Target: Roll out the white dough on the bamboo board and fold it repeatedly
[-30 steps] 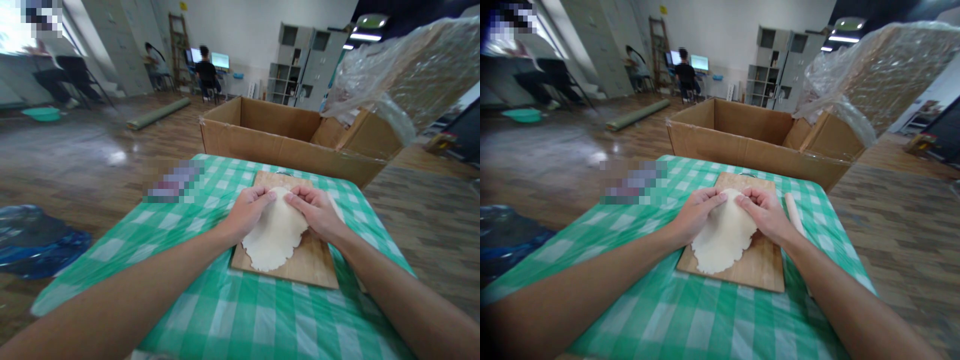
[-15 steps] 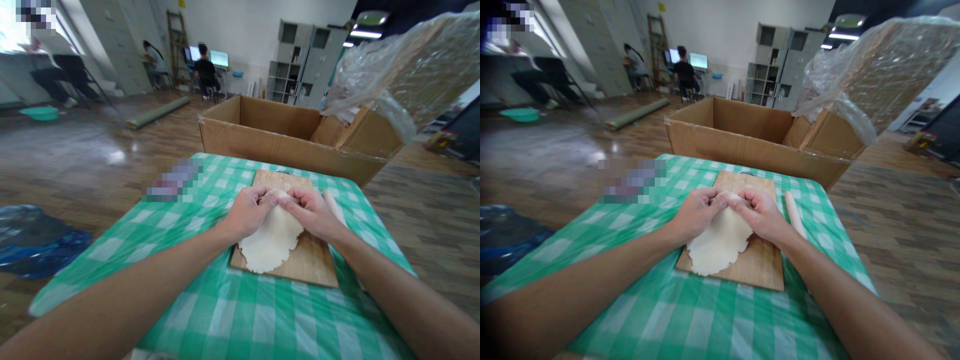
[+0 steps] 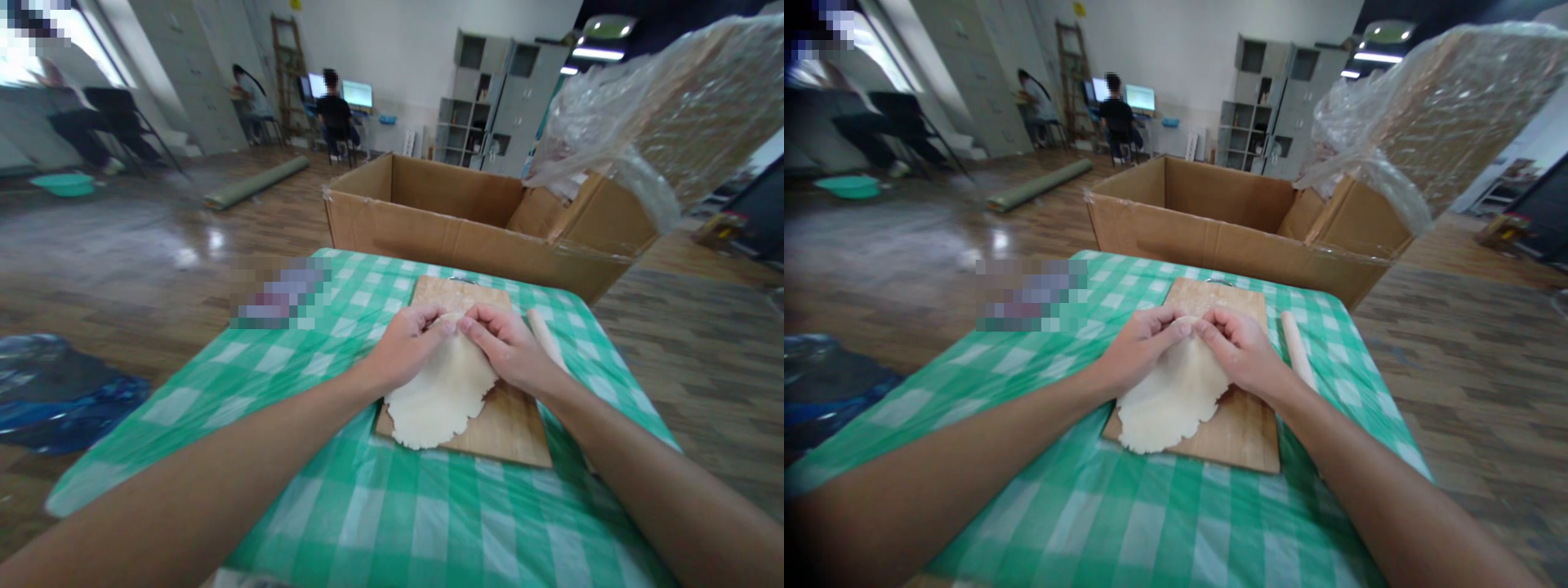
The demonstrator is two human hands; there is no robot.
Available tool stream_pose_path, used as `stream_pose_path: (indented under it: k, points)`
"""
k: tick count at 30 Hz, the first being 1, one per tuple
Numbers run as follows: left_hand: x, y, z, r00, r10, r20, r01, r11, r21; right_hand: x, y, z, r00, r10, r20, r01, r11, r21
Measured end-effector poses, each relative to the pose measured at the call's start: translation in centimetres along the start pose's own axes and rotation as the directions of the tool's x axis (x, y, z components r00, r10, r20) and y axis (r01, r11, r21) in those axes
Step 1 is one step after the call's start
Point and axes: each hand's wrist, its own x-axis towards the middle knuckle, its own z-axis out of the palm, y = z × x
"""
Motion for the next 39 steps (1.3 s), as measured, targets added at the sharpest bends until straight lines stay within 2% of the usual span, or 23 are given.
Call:
stream_pose_path:
  k: [4, 9, 12, 15, 18, 22, 26, 28, 32, 36, 39]
  points:
    - [0.15, -0.24, 0.13, 1.000, 0.003, -0.011, -0.004, 0.999, -0.054, -0.01, -0.26, 0.03, 0.994, -0.109, -0.027, 0.106, 0.990, -0.089]
    - [0.10, -0.05, 0.16, 0.999, -0.001, -0.040, 0.000, 1.000, -0.028, -0.20, -0.13, 0.24, 1.000, -0.017, 0.001, 0.017, 1.000, -0.017]
    - [0.07, 0.08, 0.06, 0.999, -0.002, -0.037, 0.001, 1.000, -0.020, -0.23, -0.01, 0.28, 0.999, -0.036, 0.032, 0.039, 0.994, -0.101]
    - [0.14, 0.00, -0.09, 0.998, -0.052, -0.028, 0.049, 0.994, -0.100, -0.19, -0.09, 0.22, 0.993, -0.118, 0.018, 0.120, 0.975, -0.190]
    - [0.25, -0.14, -0.24, 0.995, -0.097, 0.005, 0.096, 0.976, -0.194, -0.21, -0.18, 0.13, 0.989, -0.146, -0.021, 0.139, 0.967, -0.214]
    - [0.23, 0.10, -0.36, 0.992, -0.125, -0.020, 0.122, 0.984, -0.129, -0.29, 0.05, 0.09, 0.993, -0.090, -0.076, 0.076, 0.982, -0.171]
    - [0.02, 0.48, -0.27, 0.990, -0.140, -0.028, 0.139, 0.989, -0.047, -0.18, 0.44, 0.15, 0.999, -0.032, -0.022, 0.030, 0.996, -0.082]
    - [0.01, 0.38, -0.23, 0.989, -0.149, 0.005, 0.149, 0.988, -0.042, -0.09, 0.46, 0.16, 0.997, -0.074, -0.017, 0.071, 0.989, -0.129]
    - [0.28, -0.27, -0.29, 0.986, -0.158, 0.056, 0.165, 0.976, -0.139, -0.05, 0.26, 0.10, 0.986, -0.164, -0.041, 0.150, 0.959, -0.240]
    - [0.30, -0.38, -0.28, 0.980, -0.199, 0.023, 0.200, 0.970, -0.135, -0.16, 0.33, 0.00, 0.990, -0.111, -0.087, 0.090, 0.973, -0.214]
    - [0.01, -0.01, -0.12, 0.976, -0.219, 0.022, 0.220, 0.967, -0.126, -0.18, 0.54, -0.01, 0.997, -0.050, -0.052, 0.040, 0.986, -0.163]
